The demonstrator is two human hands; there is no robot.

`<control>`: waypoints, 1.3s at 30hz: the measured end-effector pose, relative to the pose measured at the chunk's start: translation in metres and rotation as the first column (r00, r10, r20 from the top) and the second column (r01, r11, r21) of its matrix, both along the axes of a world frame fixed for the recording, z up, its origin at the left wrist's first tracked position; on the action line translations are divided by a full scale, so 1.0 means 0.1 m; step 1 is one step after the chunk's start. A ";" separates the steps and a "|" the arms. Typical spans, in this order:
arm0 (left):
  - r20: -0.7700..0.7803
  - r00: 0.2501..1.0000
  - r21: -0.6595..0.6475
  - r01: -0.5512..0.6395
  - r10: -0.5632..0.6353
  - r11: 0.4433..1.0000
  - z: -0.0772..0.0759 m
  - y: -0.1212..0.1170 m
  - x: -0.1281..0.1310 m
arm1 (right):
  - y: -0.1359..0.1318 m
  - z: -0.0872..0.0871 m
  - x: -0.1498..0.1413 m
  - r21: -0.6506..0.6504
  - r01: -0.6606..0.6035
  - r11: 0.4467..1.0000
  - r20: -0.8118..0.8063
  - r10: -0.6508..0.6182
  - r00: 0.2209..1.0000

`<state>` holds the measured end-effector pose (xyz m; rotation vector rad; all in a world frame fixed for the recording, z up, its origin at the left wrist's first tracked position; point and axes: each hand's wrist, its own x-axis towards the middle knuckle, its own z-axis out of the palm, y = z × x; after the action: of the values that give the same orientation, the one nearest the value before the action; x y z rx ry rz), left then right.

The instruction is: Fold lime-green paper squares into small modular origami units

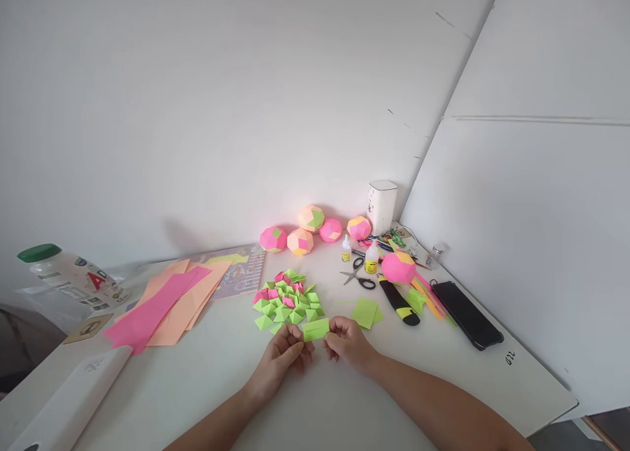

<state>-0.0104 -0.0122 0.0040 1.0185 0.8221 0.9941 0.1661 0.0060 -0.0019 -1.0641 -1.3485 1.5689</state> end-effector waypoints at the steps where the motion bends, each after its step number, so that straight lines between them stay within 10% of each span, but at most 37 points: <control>1: -0.002 1.000 0.001 0.006 -0.006 1.000 0.00 0.00 0.01 | 0.00 -0.01 0.00 0.008 -0.018 1.000 0.014 0.018 1.000; 12: -0.020 0.996 -0.023 -0.084 0.083 0.996 -0.04 0.04 0.04 | -0.04 0.00 0.02 0.068 -0.043 0.997 0.039 0.041 0.998; 20: -0.009 1.000 -0.027 -0.018 0.017 0.999 -0.06 0.05 0.01 | -0.09 -0.01 0.01 0.487 -0.061 0.871 0.144 -0.011 0.990; 39: -0.304 0.944 0.050 0.149 -0.127 0.987 0.03 0.01 -0.03 | 0.00 -0.05 0.03 0.291 -0.038 0.956 0.103 0.008 0.995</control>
<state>-0.0138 -0.0115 0.0066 1.2933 0.9530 0.7629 0.1690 0.0061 -0.0072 -0.9549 -1.6099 1.2941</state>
